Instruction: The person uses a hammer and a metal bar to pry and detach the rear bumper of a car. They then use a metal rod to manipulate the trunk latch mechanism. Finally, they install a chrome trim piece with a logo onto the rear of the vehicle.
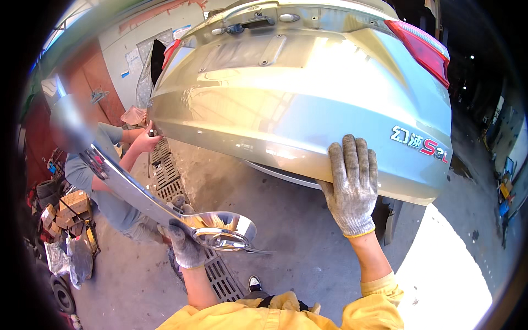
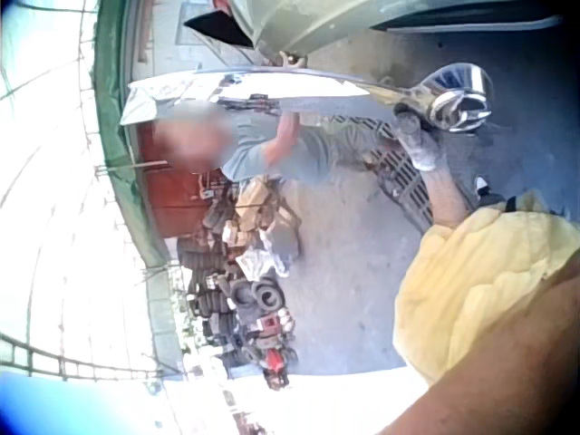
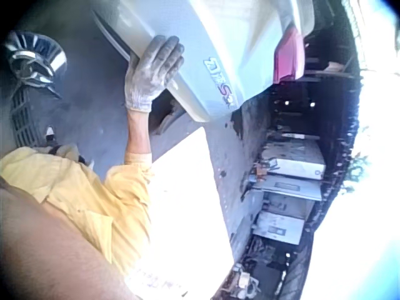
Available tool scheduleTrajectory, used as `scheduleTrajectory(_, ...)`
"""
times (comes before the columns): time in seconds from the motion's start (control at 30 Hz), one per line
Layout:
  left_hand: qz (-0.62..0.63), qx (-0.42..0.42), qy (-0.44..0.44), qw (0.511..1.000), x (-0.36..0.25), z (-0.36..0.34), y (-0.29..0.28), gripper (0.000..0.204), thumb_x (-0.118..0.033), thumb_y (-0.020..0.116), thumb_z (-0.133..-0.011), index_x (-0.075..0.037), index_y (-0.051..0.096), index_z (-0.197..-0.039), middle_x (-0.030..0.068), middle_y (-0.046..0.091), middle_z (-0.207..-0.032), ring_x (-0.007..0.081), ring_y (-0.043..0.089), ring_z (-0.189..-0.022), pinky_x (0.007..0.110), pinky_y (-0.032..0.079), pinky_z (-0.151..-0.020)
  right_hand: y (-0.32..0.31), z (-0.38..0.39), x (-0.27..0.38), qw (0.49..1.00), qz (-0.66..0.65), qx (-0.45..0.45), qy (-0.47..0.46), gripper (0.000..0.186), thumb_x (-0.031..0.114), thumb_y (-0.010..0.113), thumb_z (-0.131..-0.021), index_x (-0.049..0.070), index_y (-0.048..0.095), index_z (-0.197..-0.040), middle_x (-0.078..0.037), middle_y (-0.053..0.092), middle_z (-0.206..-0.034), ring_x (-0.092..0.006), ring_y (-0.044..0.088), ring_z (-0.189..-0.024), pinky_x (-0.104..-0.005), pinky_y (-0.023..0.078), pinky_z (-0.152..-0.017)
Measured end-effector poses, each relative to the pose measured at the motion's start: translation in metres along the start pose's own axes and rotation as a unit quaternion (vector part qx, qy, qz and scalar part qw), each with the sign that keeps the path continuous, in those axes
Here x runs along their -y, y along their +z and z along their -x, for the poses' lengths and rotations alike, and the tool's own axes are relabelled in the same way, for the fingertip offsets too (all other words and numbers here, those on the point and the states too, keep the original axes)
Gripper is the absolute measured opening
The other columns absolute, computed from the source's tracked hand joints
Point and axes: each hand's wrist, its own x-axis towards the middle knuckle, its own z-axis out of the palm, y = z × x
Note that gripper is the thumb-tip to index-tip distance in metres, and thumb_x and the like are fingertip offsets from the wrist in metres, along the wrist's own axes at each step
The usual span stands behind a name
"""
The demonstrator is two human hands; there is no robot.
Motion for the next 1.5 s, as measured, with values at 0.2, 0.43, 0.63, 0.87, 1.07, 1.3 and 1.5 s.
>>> scheduleTrajectory(0.2,0.041,0.029,-0.056,0.997,-0.005,-0.051,0.027,0.061,-0.052,0.069,-0.096,-0.008,0.055,-0.136,0.0084,0.068,-0.116,0.0221,0.069,-0.102,0.036,0.060,-0.086,0.008,0.036,-0.007,0.997,-0.047,0.064,0.013,0.062,0.017,0.079,-0.081,0.003,0.057,-0.138,-0.019,0.057,-0.145,-0.0400,0.051,-0.138,-0.0561,0.039,-0.116)
scheduleTrajectory(0.43,0.076,0.063,-0.055,0.994,-0.046,-0.129,0.117,0.061,-0.047,0.066,-0.099,-0.008,0.051,-0.145,0.0064,0.064,-0.133,0.0215,0.063,-0.120,0.039,0.054,-0.102,0.001,0.037,-0.009,0.962,-0.194,0.118,0.152,0.037,0.014,0.074,-0.087,0.004,0.067,-0.122,-0.018,0.070,-0.123,-0.0368,0.064,-0.119,-0.0471,0.049,-0.104)
scheduleTrajectory(0.63,0.188,0.012,-0.130,0.974,-0.038,-0.197,0.147,0.056,-0.053,0.065,-0.098,-0.011,0.061,-0.134,0.0028,0.067,-0.128,0.0213,0.065,-0.114,0.042,0.057,-0.097,-0.043,0.008,0.061,0.909,-0.315,0.197,0.189,0.048,0.026,0.078,-0.087,0.004,0.063,-0.126,-0.018,0.072,-0.114,-0.0376,0.068,-0.108,-0.0451,0.053,-0.094)
scheduleTrajectory(0.87,0.208,0.068,-0.185,0.958,-0.038,-0.236,0.169,0.055,-0.047,0.065,-0.100,-0.008,0.056,-0.138,0.0055,0.065,-0.131,0.0217,0.061,-0.121,0.040,0.051,-0.105,-0.028,-0.017,0.112,0.939,-0.194,0.124,0.256,0.083,0.024,0.094,-0.063,0.003,0.055,-0.134,-0.006,0.063,-0.091,-0.0264,0.063,-0.083,-0.0403,0.053,-0.077)
scheduleTrajectory(1.07,0.193,0.201,-0.281,0.918,-0.048,-0.276,0.154,0.061,-0.048,0.060,-0.103,-0.009,0.046,-0.148,0.0089,0.053,-0.145,0.0270,0.050,-0.135,0.049,0.041,-0.113,-0.020,-0.050,0.088,0.927,-0.205,0.094,0.298,0.084,0.025,0.092,-0.065,0.002,0.055,-0.136,-0.009,0.061,-0.094,-0.0234,0.063,-0.079,-0.0372,0.054,-0.071)
scheduleTrajectory(1.3,0.080,0.215,-0.168,0.959,-0.009,-0.370,0.151,0.033,-0.031,0.062,-0.104,-0.006,0.062,-0.125,0.0098,0.070,-0.116,0.0257,0.067,-0.108,0.046,0.055,-0.093,-0.021,-0.119,-0.015,0.859,-0.234,0.184,0.416,0.064,0.024,0.081,-0.076,0.005,0.062,-0.135,-0.008,0.066,-0.092,-0.0152,0.063,-0.084,-0.0311,0.054,-0.079)
scheduleTrajectory(1.5,0.129,0.184,-0.182,0.957,0.028,-0.438,0.174,0.022,-0.027,0.068,-0.101,-0.006,0.067,-0.102,0.0112,0.072,-0.093,0.0312,0.070,-0.097,0.051,0.056,-0.091,0.004,-0.210,-0.119,0.937,-0.146,0.258,0.183,0.095,0.032,0.088,-0.058,0.014,0.056,-0.146,-0.015,0.062,-0.138,-0.0308,0.060,-0.127,-0.0411,0.047,-0.112)
